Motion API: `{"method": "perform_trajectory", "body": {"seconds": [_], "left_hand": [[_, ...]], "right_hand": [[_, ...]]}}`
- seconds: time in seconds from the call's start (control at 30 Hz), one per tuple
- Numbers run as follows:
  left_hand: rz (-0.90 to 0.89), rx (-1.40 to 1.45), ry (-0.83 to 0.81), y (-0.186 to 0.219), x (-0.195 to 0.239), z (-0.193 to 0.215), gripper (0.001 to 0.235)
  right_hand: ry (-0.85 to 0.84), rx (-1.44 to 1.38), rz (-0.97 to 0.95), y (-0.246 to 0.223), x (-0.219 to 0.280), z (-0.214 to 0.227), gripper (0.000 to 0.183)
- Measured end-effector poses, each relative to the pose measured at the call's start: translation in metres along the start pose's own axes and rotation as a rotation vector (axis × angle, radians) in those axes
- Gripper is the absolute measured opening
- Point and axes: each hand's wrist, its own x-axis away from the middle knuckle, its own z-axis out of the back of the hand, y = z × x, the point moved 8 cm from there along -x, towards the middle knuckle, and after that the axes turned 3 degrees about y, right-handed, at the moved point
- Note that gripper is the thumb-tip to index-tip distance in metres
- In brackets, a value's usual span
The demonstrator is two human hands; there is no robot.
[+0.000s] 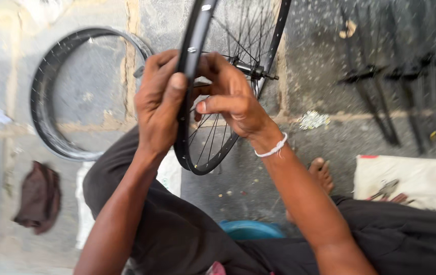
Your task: The person is lacing a bicycle wheel by inserting spokes into the rim and hub. They use a green screwdriver to tighten the spoke nipples and adjust the tension of the spokes. The person works on the wheel while sitting on the ground.
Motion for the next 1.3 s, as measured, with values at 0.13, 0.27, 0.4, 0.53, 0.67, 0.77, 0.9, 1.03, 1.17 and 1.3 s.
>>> {"method": "perform_trajectory", "body": {"seconds": [0.13,0.27,0.4,0.53,0.67,0.77,0.9,1.03,1.17,1.3], "left_hand": [[0.079,0.05,-0.006,-0.009,0.004,0.015,0.041],[0.021,-0.031,-0.04,-0.009,0.007,0.022,0.041],[0.061,0.004,-0.032,-0.01,0.008,0.022,0.042],[0.064,0.017,-0.062,-0.007,0.008,0.018,0.041],[-0.007,-0.05,-0.085,-0.004,0.011,0.018,0.04],[0.003,-0.045,-0.088,-0.006,0.012,0.018,0.041],[0.0,-0.048,-0.079,-0.007,0.013,0.016,0.04],[-0.017,-0.05,-0.08,-0.009,0.011,0.016,0.042],[0.024,-0.02,-0.062,-0.009,0.011,0.014,0.044],[-0.027,-0.067,-0.082,-0.005,0.011,0.015,0.042]], "right_hand": [[-0.072,-0.014,-0.057,0.016,-0.009,-0.017,0.022],[-0.073,0.034,-0.013,0.023,-0.007,-0.025,0.023],[-0.041,-0.026,-0.035,0.017,-0.001,-0.016,0.021],[-0.075,0.073,0.076,0.019,0.005,-0.03,0.023],[-0.087,-0.084,0.037,0.012,0.007,-0.023,0.026],[-0.051,0.017,0.017,0.019,0.005,-0.027,0.027],[-0.097,-0.085,0.071,0.012,0.012,-0.025,0.024],[-0.079,0.023,0.115,0.015,0.007,-0.018,0.028],[-0.099,0.016,0.112,0.018,0.011,-0.022,0.032],[-0.134,-0.057,0.082,0.008,0.007,-0.014,0.039]]}}
